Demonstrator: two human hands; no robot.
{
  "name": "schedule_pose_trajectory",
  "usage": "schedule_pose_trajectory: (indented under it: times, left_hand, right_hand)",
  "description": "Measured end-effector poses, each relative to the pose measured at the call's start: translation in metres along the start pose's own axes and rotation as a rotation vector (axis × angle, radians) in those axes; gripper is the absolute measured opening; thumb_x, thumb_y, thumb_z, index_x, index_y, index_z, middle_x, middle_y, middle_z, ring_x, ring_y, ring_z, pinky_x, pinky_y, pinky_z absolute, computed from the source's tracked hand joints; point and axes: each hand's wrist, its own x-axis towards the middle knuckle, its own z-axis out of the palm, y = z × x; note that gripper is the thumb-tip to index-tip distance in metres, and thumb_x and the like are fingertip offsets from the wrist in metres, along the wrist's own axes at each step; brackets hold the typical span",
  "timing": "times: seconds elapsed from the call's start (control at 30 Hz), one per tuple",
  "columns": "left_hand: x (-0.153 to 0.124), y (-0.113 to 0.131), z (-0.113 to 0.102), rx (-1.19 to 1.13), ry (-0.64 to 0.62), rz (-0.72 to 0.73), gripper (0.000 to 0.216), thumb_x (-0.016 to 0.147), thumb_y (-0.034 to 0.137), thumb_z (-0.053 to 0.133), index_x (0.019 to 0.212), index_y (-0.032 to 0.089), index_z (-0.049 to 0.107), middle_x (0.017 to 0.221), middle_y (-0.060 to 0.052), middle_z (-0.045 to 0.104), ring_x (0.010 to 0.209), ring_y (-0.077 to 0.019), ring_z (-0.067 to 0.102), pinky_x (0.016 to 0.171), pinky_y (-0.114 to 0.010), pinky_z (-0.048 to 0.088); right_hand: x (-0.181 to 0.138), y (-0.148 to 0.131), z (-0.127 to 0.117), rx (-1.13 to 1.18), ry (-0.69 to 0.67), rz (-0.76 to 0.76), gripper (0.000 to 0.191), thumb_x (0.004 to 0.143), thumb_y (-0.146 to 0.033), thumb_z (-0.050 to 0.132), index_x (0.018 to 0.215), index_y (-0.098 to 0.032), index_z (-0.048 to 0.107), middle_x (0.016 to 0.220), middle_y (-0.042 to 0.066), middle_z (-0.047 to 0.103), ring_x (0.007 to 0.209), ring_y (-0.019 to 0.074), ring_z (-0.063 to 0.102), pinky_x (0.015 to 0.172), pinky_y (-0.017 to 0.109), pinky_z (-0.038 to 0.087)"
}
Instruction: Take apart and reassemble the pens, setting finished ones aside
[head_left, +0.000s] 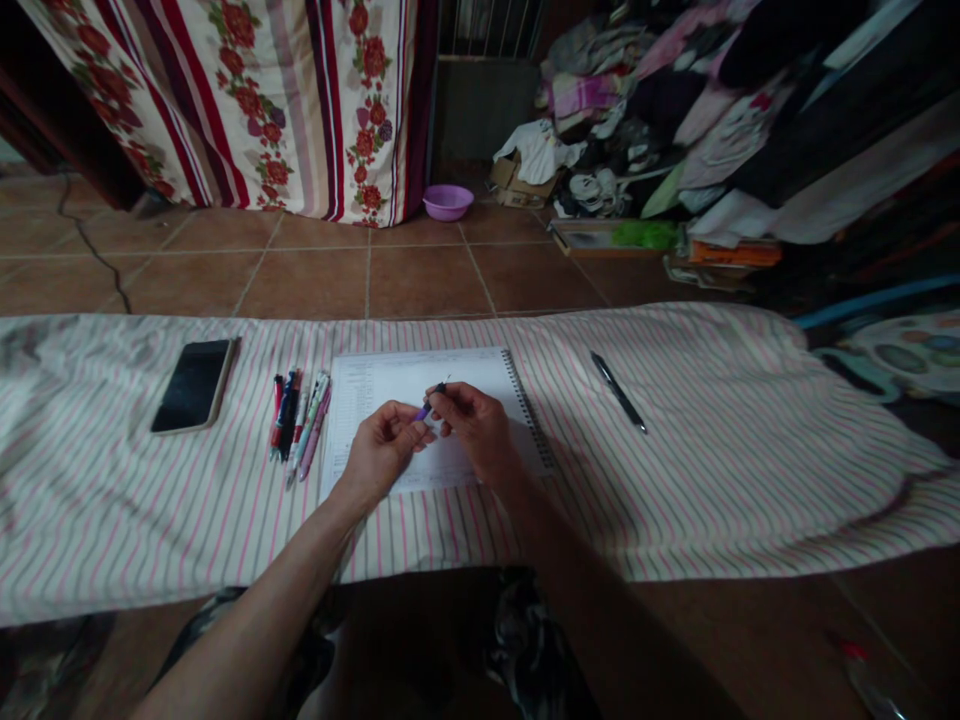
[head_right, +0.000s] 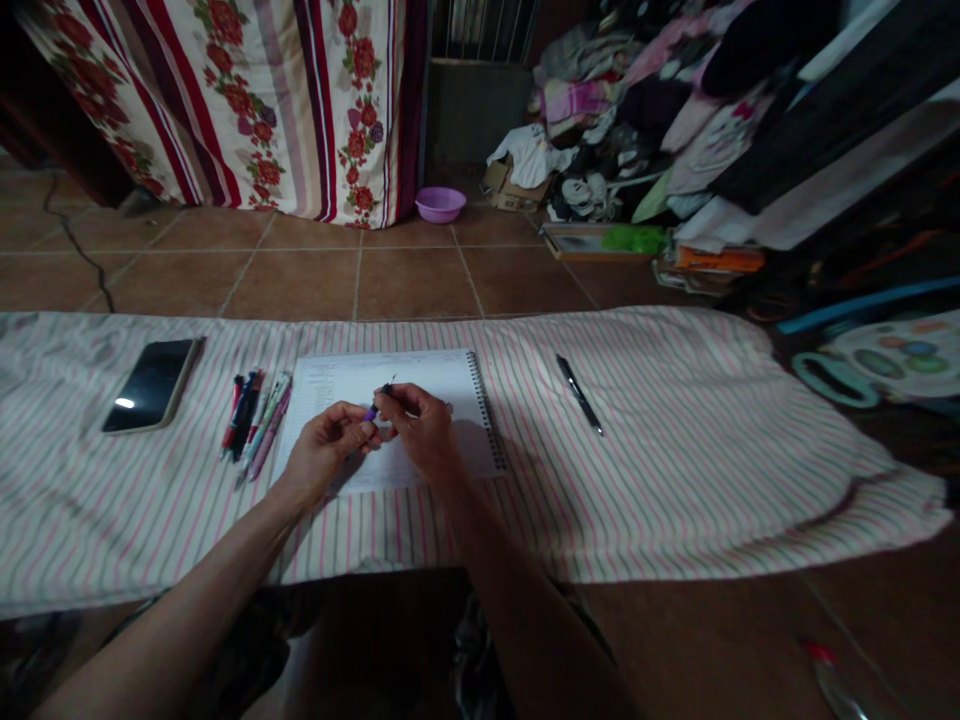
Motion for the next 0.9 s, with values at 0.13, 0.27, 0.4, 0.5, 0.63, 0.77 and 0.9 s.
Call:
schedule_pose_trajectory:
  times: [0.13,0.27,0.4,0.5,0.63,0.77,0.9]
  left_hand:
    - [-0.0012,0.0011,-0.0004,0.004,-0.021,0.001,0.021,0.066,0.027,0.071,0.076,0.014,0.058,0.063,-0.001,0.065,0.060,-0.0114,0.058,0.059,-0.024,0.042]
    - [-0.0020,0.0022,0.0003,-0.004,-0.030,-0.017,0.021,0.066,0.027,0.071,0.077,0.014,0.059,0.062,-0.002,0.064,0.059,-0.0115,0.058,0.059,-0.024,0.042]
    - [-0.0020,0.0026,0.0011,-0.006,-0.027,-0.015,0.022,0.065,0.028,0.072,0.076,0.014,0.059,0.062,-0.002,0.065,0.059,-0.0121,0.059,0.059,-0.025,0.043]
    - [-0.0009,0.0012,0.0008,0.003,-0.010,-0.011,0.023,0.065,0.029,0.072,0.075,0.014,0.059,0.061,-0.002,0.064,0.058,-0.0114,0.058,0.059,-0.024,0.043]
    - [0.0014,-0.0020,0.0001,0.000,0.010,-0.006,0.024,0.064,0.030,0.072,0.075,0.015,0.058,0.061,-0.001,0.064,0.058,-0.0116,0.058,0.059,-0.025,0.043]
    - [0.0018,-0.0025,0.0008,-0.016,0.020,-0.015,0.026,0.062,0.030,0.074,0.075,0.015,0.057,0.060,-0.001,0.064,0.057,-0.0117,0.059,0.059,-0.025,0.044]
    - [-0.0007,0.0011,0.0015,-0.006,0.020,-0.025,0.024,0.064,0.028,0.072,0.077,0.014,0.057,0.060,-0.001,0.065,0.055,-0.0106,0.058,0.058,-0.024,0.043]
  right_hand:
    - [-0.0015,-0.0017,-0.0013,0.057,-0.062,0.006,0.025,0.069,-0.039,0.065,0.084,-0.019,0.066,0.078,0.002,0.066,0.060,0.0095,0.055,0.046,0.020,0.043]
    - [-0.0022,-0.0033,-0.0030,0.070,-0.089,0.022,0.026,0.070,-0.037,0.064,0.090,-0.020,0.067,0.093,0.004,0.067,0.065,0.0096,0.056,0.045,0.019,0.042]
    - [-0.0016,-0.0031,-0.0036,0.048,-0.089,0.026,0.024,0.069,-0.035,0.064,0.089,-0.021,0.068,0.087,0.003,0.068,0.064,0.0099,0.055,0.047,0.020,0.042]
    - [-0.0007,-0.0029,-0.0039,0.050,-0.076,0.034,0.022,0.068,-0.034,0.065,0.085,-0.020,0.069,0.074,0.001,0.066,0.061,0.0095,0.054,0.048,0.021,0.041]
    - [0.0005,-0.0025,-0.0030,0.031,-0.048,0.043,0.022,0.067,-0.036,0.066,0.081,-0.020,0.069,0.065,-0.001,0.063,0.055,0.0089,0.052,0.048,0.021,0.041]
    - [0.0007,-0.0017,-0.0017,0.000,-0.041,0.029,0.024,0.068,-0.038,0.065,0.082,-0.019,0.068,0.064,-0.001,0.062,0.054,0.0089,0.051,0.047,0.021,0.042]
    - [0.0010,-0.0044,-0.0079,-0.069,-0.070,-0.004,0.031,0.068,-0.038,0.065,0.092,-0.019,0.067,0.077,0.002,0.066,0.059,0.0101,0.055,0.045,0.020,0.041]
